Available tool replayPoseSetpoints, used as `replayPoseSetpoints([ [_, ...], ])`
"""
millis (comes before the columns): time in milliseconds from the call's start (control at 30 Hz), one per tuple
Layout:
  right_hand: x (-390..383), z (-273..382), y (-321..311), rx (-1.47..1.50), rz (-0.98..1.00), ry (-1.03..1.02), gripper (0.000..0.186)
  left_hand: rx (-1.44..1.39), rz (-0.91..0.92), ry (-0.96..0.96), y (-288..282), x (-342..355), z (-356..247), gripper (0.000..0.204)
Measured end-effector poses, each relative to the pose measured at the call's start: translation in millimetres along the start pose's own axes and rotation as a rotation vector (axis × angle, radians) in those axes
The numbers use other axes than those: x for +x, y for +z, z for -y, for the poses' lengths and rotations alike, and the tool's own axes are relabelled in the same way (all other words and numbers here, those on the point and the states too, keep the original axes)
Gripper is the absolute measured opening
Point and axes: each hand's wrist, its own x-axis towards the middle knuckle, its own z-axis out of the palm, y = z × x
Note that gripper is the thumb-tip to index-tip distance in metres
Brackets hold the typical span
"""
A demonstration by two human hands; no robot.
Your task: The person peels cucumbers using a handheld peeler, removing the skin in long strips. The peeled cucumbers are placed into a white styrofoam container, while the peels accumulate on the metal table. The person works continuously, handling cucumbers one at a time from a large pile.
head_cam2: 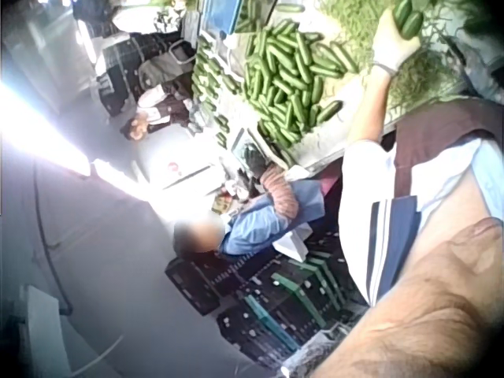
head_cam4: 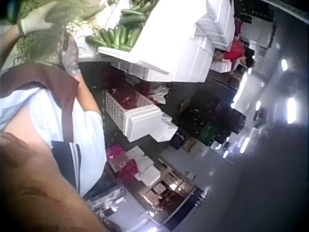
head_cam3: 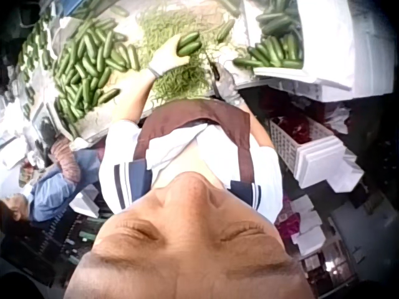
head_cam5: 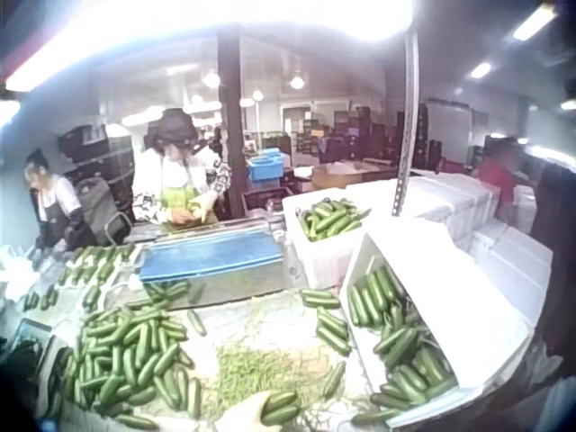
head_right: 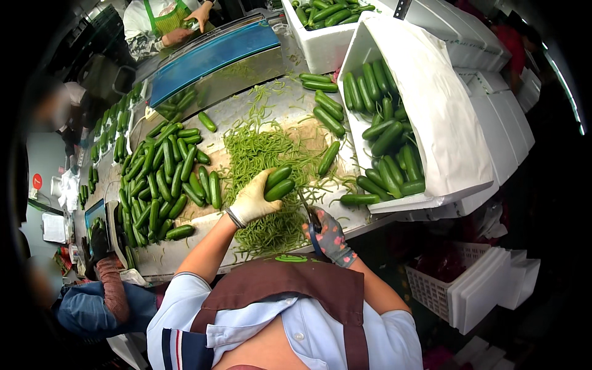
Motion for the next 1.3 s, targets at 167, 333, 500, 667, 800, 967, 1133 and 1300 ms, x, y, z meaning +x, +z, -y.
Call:
replayPoseSetpoints([
  [167, -7, 11, 1, 0.4, 0.147, 0.212, 0.025, 0.005, -0.039, 0.013, 2, -10, 7, 0.064],
  [333, -5, 5, 7, 1.001, 0.288, 0.259, 0.023, 0.094, 0.013, 0.054, 4, -22, -3, 0.063],
  [500, -17, 23, 11, 0.145, 0.069, 0.062, 0.017, 0.084, -0.022, 0.02, 8, -29, 6, 0.064],
  [667, -13, 22, 10, 0.041, 0.081, 0.058, 0.016, 0.045, 0.056, 0.032, 4, -32, 0, 0.064],
  [800, -2, 10, 9, 0.465, 0.119, 0.17, 0.014, 0.044, 0.14, 0.039, 7, -32, -5, 0.064],
  [967, -1, 8, 14, 0.664, 0.028, 0.195, 0.018, -1.328, 0.328, -0.284, 13, -38, 25, 0.055],
  [1133, 3, 6, 10, 0.997, 0.18, 0.434, 0.038, -2.161, 0.336, -0.346, -12, -26, 35, 0.067],
  [1300, 22, -32, -6, 1.45, 0.511, 0.851, 0.054, -2.188, 0.01, -0.443, -38, -26, 59, 0.07],
])
